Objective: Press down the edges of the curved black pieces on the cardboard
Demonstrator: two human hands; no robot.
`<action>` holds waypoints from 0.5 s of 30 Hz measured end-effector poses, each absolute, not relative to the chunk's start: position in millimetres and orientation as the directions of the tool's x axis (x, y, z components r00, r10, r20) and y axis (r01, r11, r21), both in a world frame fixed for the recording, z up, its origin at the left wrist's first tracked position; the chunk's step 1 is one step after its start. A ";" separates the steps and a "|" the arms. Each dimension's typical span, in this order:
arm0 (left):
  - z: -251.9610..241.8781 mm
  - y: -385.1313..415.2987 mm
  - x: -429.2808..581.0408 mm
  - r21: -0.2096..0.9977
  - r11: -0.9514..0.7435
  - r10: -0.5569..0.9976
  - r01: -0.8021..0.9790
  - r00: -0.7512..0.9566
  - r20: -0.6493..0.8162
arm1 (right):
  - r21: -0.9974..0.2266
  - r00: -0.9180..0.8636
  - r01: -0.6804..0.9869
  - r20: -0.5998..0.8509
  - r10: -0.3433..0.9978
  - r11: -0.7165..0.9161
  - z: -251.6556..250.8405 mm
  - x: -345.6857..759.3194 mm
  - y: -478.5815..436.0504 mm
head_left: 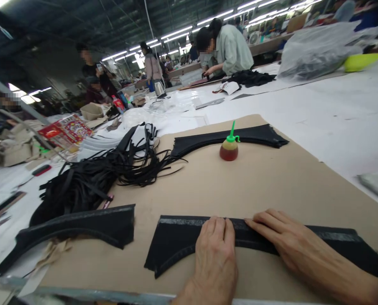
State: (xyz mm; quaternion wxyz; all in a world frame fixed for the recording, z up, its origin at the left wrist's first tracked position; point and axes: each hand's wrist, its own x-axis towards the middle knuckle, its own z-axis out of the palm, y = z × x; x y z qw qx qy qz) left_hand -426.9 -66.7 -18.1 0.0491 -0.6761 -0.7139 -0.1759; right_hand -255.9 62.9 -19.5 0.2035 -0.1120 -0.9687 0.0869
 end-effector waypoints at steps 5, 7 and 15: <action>-10.5 -81.3 -461.6 0.177 0.073 0.967 0.982 -0.112 0.228 | -0.140 -0.864 0.171 0.455 0.217 0.975 -22.8 -244.3 70.4; -10.3 -91.4 -479.7 0.128 0.051 0.968 0.990 -0.081 0.239 | -0.119 -0.865 0.171 0.456 0.207 0.978 -20.9 -242.8 70.6; -9.7 -134.5 -556.4 0.087 0.103 0.961 0.991 -0.122 0.250 | -0.123 -0.868 0.221 0.428 0.253 0.968 -29.9 -233.9 72.5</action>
